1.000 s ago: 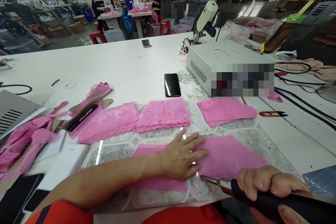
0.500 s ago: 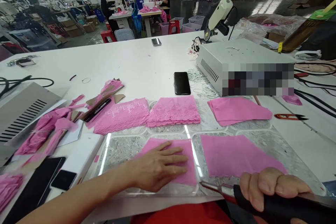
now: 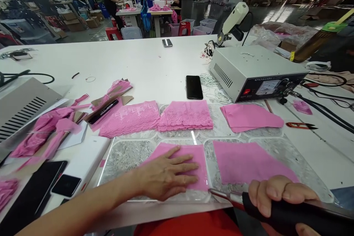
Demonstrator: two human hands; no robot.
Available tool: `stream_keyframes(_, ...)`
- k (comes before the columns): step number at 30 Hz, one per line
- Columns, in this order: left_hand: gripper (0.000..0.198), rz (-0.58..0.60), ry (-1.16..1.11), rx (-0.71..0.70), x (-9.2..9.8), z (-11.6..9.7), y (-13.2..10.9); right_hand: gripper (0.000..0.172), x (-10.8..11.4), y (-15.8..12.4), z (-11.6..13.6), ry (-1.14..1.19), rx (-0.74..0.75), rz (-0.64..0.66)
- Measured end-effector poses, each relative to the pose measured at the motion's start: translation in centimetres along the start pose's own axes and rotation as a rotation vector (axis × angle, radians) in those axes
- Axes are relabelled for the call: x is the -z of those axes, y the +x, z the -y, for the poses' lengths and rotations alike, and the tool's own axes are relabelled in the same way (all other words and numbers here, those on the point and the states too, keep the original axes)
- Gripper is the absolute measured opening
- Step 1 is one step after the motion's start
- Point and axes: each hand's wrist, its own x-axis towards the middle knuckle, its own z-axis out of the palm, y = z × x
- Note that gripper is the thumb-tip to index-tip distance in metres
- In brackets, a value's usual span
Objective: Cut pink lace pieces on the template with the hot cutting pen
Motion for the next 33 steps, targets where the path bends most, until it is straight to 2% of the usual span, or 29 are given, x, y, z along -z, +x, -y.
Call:
stream_keyframes(3, 0.038, 0.006, 0.013, -0.002, 0.1, 0.1, 0.1, 0.021, 0.0, -0.1, 0.2, -0.008, -0.03, -0.001)
stream_keyframes(14, 0.052, 0.038, 0.024, 0.005, 0.6, 0.5, 0.5, 0.018, -0.8, 0.7, 0.2, 0.002, 0.028, 0.045)
stream_keyframes(22, 0.058, 0.041, 0.066, -0.01, 0.0, 1.2, 0.5, 0.017, -1.4, 0.9, 0.7, -0.021, 0.026, 0.042)
stream_keyframes(33, 0.059, 0.064, 0.107, -0.019, 0.1, 1.2, 0.3, 0.017, -1.6, 1.4, 0.9, -0.01, 0.021, 0.042)
